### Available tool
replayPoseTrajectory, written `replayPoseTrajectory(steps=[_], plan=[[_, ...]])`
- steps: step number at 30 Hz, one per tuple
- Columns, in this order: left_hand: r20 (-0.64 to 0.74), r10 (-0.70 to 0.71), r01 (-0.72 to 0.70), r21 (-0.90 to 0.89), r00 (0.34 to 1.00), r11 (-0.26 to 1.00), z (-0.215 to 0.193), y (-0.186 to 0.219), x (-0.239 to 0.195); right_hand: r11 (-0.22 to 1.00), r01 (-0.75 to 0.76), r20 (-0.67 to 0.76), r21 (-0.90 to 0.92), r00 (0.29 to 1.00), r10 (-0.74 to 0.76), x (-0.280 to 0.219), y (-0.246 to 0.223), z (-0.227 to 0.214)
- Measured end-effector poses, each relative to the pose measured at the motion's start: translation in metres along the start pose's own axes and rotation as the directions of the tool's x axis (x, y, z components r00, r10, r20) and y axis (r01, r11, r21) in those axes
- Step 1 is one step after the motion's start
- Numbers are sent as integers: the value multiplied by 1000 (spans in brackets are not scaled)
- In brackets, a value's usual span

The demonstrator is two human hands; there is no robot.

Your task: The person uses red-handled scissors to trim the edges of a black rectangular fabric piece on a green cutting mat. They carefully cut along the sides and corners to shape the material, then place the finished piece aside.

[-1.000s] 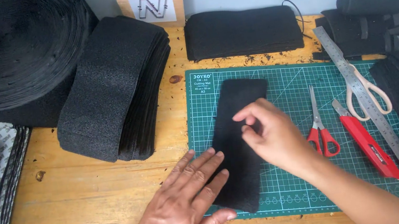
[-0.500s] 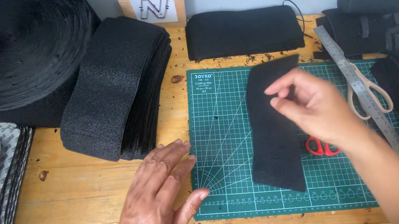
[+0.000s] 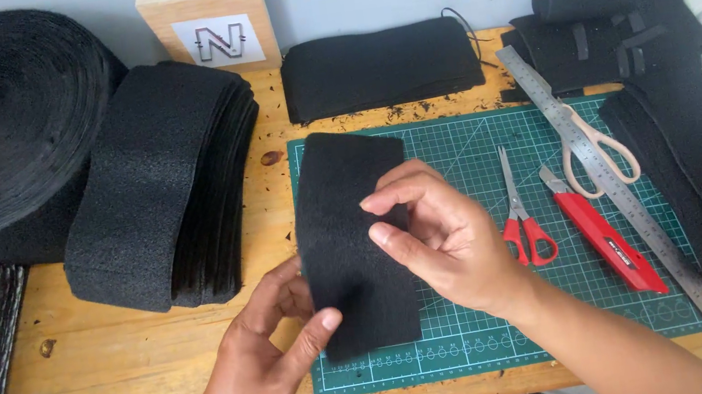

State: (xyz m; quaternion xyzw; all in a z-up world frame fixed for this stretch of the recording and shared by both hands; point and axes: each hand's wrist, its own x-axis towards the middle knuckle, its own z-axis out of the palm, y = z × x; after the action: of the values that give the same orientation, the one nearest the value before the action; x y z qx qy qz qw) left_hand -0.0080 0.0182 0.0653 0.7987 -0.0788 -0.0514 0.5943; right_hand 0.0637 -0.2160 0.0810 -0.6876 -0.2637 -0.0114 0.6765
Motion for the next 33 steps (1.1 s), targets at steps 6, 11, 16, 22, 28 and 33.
replayPoseTrajectory(steps=[6, 11, 16, 22, 28, 33], plan=[[41, -84, 90, -182, 996, 979, 10, -18, 2, 979, -166, -112, 115, 977, 179, 1, 16, -9], [75, -127, 131, -52, 989, 990, 10, -16, 0, 739, -501, -184, 450, 758, 626, 20, 6, -12], [112, -178, 175, 41, 978, 984, 7, -17, 0, 682, -534, -171, 499, 711, 682, 18, 20, -17], [96, -302, 306, -32, 948, 951, -1, -15, -5, 754, -574, -228, 320, 726, 649, 29, 7, -21], [-64, -58, 63, 67, 996, 996, -25, -8, -11, 820, -516, -273, 250, 774, 571, 39, 40, -27], [-290, 30, 26, 186, 957, 982, -59, 11, -14, 929, -354, -259, 110, 892, 371, 79, 38, -7]])
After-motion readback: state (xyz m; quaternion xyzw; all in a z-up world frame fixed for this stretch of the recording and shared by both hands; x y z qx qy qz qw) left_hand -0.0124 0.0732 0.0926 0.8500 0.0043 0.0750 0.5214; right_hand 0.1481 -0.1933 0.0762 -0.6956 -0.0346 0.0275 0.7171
